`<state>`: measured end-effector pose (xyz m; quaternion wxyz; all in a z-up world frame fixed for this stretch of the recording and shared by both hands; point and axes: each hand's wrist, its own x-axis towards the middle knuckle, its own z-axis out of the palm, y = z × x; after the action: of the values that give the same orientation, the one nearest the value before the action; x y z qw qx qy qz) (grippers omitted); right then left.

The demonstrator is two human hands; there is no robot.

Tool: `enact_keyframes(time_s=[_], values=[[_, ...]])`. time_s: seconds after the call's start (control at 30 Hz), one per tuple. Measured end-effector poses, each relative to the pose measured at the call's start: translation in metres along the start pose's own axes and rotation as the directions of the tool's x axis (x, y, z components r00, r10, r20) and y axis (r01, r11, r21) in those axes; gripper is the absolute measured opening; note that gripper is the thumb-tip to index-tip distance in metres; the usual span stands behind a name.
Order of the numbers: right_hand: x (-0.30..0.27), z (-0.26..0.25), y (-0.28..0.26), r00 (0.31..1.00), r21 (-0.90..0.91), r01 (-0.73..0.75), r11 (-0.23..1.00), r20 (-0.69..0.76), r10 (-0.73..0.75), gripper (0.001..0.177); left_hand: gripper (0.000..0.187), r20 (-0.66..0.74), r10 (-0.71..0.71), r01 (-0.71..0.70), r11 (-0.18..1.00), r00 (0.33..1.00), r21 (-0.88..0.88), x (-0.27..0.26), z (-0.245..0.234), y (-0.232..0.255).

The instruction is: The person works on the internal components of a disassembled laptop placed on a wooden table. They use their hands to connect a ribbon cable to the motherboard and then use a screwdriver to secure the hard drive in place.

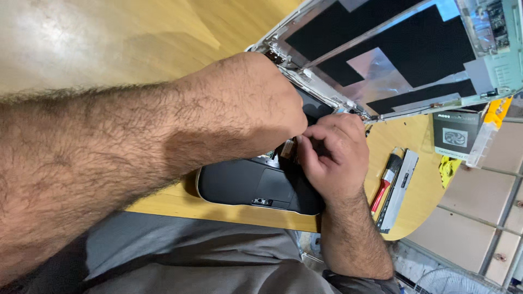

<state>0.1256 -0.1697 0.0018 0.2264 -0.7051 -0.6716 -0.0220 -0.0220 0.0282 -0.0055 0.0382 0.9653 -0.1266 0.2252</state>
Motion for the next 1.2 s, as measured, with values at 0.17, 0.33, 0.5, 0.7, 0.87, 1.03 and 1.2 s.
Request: enact_keyframes(time_s=[0.17,0.33,0.5,0.7,0.87,1.03,1.2], values=[[-0.001,0.001,-0.002,0.998,-0.027,-0.051,0.998,-0.037,0.05,0.01,0.038,0.067,-0.016,0.019,0.999,0.998,-0.038,0.004,-0.001,0.0],[-0.003,0.001,-0.002,0.998,-0.046,-0.058,0.997,-0.018,0.057,0.01,0.037,0.121,-0.032,0.041,0.997,0.992,-0.068,0.009,-0.002,0.002],[-0.004,0.002,0.0,0.998,-0.024,-0.059,0.998,-0.011,0.058,0.01,0.036,0.173,-0.043,0.061,0.993,0.984,-0.097,0.013,-0.002,0.002],[-0.004,0.003,0.0,0.996,-0.018,-0.091,0.996,0.0,0.091,0.009,0.035,0.243,-0.043,0.078,0.988,0.969,-0.134,0.016,-0.001,0.001],[-0.003,0.003,-0.001,0.996,-0.035,-0.085,0.996,0.021,0.086,0.012,0.033,0.313,-0.041,0.099,0.981,0.949,-0.169,0.016,0.001,-0.001],[-0.003,0.003,-0.001,0.995,-0.051,-0.1,0.994,0.015,0.101,0.012,0.032,0.364,-0.036,0.114,0.974,0.931,-0.194,0.017,0.0,0.0],[-0.002,0.001,-0.01,0.985,-0.124,-0.149,0.981,0.068,0.158,0.01,0.031,0.414,-0.026,0.127,0.968,0.91,-0.218,0.016,-0.003,0.003]])
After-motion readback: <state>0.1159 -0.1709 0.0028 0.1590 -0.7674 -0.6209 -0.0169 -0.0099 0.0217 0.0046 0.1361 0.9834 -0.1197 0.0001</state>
